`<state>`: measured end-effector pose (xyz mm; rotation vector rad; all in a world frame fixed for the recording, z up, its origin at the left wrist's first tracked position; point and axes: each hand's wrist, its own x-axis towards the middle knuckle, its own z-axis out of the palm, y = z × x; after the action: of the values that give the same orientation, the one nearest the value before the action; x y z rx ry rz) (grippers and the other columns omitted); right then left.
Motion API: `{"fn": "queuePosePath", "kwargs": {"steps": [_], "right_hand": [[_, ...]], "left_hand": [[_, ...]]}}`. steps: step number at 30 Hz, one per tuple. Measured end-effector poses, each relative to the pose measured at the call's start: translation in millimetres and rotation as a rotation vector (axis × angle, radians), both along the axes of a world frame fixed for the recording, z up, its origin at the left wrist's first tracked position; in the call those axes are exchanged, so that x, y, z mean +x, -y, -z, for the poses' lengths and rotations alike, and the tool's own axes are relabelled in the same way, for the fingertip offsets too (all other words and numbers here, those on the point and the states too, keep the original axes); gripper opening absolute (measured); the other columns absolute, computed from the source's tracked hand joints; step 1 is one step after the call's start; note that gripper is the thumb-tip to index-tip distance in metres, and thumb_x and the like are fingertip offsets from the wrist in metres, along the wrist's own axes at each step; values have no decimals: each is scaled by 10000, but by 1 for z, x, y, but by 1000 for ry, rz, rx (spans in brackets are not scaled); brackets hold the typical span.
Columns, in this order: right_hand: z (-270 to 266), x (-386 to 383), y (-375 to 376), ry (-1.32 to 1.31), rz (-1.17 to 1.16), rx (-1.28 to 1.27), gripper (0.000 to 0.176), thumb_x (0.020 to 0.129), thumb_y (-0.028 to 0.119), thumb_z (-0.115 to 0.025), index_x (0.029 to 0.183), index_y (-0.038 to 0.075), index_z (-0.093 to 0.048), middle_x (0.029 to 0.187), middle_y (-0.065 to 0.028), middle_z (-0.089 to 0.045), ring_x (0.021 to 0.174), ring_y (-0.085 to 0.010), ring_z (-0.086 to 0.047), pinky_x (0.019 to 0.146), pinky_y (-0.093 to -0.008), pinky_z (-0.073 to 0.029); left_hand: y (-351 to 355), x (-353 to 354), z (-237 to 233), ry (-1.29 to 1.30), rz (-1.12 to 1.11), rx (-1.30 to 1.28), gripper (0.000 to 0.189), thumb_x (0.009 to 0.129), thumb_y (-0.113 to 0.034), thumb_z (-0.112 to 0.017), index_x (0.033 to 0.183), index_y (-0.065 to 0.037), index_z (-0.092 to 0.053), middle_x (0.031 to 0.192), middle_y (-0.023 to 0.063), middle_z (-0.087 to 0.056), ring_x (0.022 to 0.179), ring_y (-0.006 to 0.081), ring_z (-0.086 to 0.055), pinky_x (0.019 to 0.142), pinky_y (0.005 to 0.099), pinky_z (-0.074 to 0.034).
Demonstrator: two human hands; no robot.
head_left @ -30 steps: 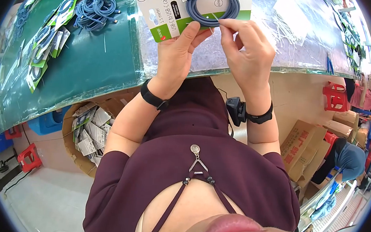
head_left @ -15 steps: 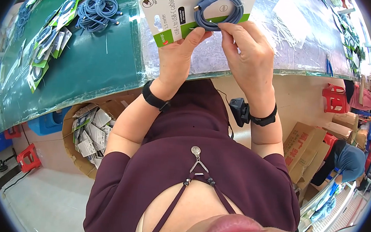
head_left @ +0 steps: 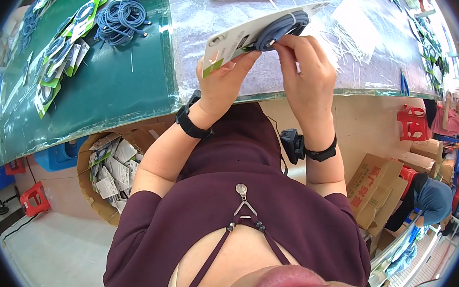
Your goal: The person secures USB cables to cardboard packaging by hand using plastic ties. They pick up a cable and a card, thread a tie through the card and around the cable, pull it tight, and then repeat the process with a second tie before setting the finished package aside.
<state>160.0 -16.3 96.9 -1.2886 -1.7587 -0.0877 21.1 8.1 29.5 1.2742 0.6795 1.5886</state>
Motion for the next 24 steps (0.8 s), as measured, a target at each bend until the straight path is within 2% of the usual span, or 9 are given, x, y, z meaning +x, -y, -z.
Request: {"fn": "queuePosePath", "kwargs": {"steps": [4,7,8,9,11,12,15,19,24], "right_hand": [[12,-5,-6,130,62,26,113,814,-15,-678,913,17,-633,799,-104,-604,697,-218,-606,581,-291,-483],[10,2,-4,54,-1,67,113,836,-9,-664,942,15,-629,809,-83,-607,720,-193,-600,602,-277,-486],[9,6,-6,21,-42,95,115,847,-5,-656,956,13,-628,814,-73,-608,732,-181,-597,612,-269,-488],[9,19,-6,19,-50,97,115,847,-5,-656,956,13,-628,814,-73,-608,732,-181,-597,612,-269,-488],[12,48,-7,-520,128,3,185,841,2,-669,1020,-5,-623,877,-47,-630,806,-151,-599,689,-272,-503],[19,48,-12,-521,125,6,185,841,2,-669,1020,-5,-623,877,-47,-630,806,-151,-599,689,-272,-503],[49,42,-21,-467,-162,-258,290,814,6,-690,1089,-23,-605,958,-57,-652,866,-143,-610,763,-276,-500],[56,33,-28,-465,-344,-211,370,790,6,-698,1142,-28,-586,1024,-87,-660,927,-160,-620,802,-285,-499],[63,30,-28,-365,-314,-123,359,795,-4,-680,1140,-27,-584,1031,-103,-657,938,-183,-618,817,-303,-500]], "left_hand": [[3,0,1,-208,-17,-35,236,854,7,-692,1076,62,-635,1014,96,-692,894,166,-671,820,285,-555],[-5,5,1,215,168,-237,228,891,-21,-658,1108,38,-624,1032,98,-690,912,184,-677,842,319,-563],[-6,2,-1,213,164,-234,228,891,-21,-658,1108,38,-624,1032,98,-690,912,184,-677,842,319,-563],[-7,-3,-4,325,251,-303,221,906,-37,-642,1117,27,-620,1040,98,-688,923,194,-678,851,336,-565],[-9,-11,-8,548,430,-435,210,936,-68,-608,1133,5,-611,1056,98,-683,944,213,-680,870,371,-570],[-8,-11,-9,547,429,-431,210,936,-68,-608,1133,5,-611,1056,98,-683,944,213,-680,870,371,-570],[-3,-6,-8,561,564,-422,205,966,-113,-571,1146,-19,-602,1067,97,-678,964,234,-679,886,411,-571],[0,-3,-7,498,540,-431,226,969,-114,-565,1174,-20,-587,1076,96,-675,973,232,-677,887,409,-570],[3,-3,-9,511,545,-440,236,970,-114,-564,1187,-24,-581,1082,99,-675,971,236,-678,887,413,-569]]}}
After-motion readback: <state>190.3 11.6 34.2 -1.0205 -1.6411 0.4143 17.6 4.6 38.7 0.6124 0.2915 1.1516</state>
